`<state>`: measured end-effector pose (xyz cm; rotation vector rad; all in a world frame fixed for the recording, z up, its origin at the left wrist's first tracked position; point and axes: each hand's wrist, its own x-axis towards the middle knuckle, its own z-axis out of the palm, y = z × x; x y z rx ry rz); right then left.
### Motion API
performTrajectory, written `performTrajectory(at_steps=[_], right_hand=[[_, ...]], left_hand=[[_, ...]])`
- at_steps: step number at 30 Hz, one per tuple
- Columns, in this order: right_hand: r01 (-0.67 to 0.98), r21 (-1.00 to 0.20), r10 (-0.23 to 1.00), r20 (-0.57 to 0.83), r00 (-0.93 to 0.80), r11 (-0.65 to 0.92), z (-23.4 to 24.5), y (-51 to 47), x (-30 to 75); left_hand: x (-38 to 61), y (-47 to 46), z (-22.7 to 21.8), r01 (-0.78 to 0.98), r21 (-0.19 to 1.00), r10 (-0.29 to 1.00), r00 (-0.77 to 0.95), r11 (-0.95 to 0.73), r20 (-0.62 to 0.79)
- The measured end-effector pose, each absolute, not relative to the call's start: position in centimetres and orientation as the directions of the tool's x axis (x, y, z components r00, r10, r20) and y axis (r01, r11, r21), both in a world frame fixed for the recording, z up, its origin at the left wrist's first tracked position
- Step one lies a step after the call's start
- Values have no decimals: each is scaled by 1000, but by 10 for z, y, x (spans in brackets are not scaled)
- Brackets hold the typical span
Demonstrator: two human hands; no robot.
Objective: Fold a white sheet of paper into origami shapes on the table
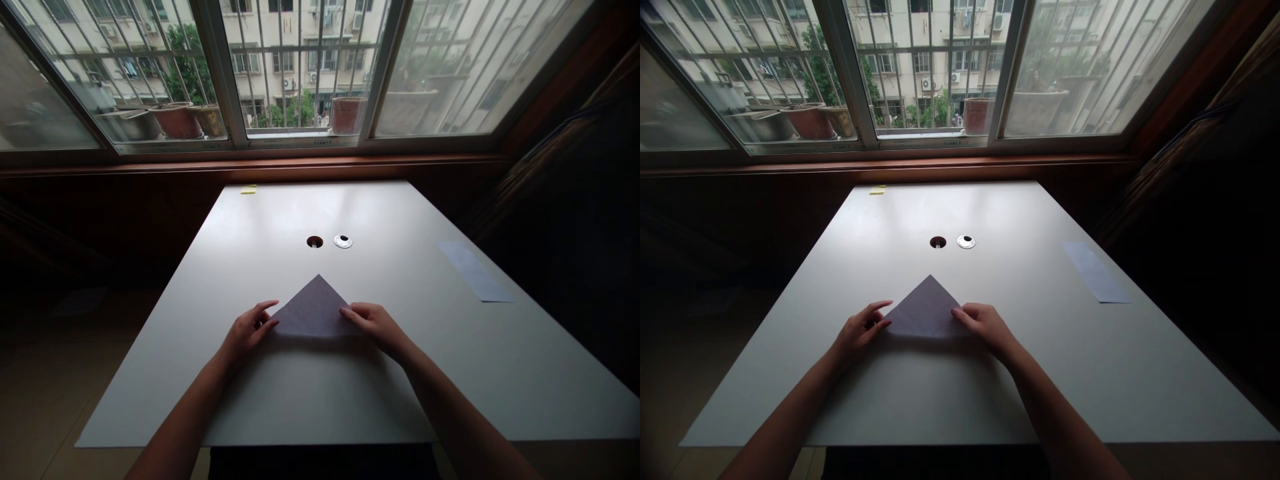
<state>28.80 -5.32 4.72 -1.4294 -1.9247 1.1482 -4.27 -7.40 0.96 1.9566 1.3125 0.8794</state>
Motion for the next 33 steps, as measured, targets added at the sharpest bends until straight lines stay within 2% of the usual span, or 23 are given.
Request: performTrajectory(at_steps=[5, 10, 12, 14, 17, 20, 22, 27, 33], right_hand=[[566, -824, 952, -139, -271, 41, 52, -52, 284], [643, -758, 968, -62, -243, 113, 55, -51, 277], [647, -753, 968, -49, -244, 125, 55, -51, 275], [626, -771, 969, -51, -243, 117, 55, -50, 274], [570, -818, 970, -70, -234, 79, 56, -48, 274], [465, -885, 967, -115, -228, 5, 58, -48, 274], [343, -936, 956, -172, -236, -84, 61, -48, 274], [9, -942, 880, -318, -353, -337, 74, -48, 270], [-118, -907, 813, -298, -500, -405, 92, -47, 266]], left_hand=[[-44, -73, 6, 546, 780, 946, 266, -308, 187], [-44, -75, 8, 560, 762, 941, 271, -325, 202], [-43, -76, 10, 560, 742, 928, 265, -369, 262], [-43, -78, 13, 589, 662, 885, 268, -464, 382], [-41, -81, 18, 718, 389, 767, 313, -577, 560], [-35, -84, 25, 805, 120, 655, 376, -582, 656], [-27, -88, 30, 814, 22, 605, 413, -580, 681], [-1, -93, 40, 785, -73, 597, 525, -616, 607], [21, -86, 67, 756, -87, 602, 579, -648, 551]])
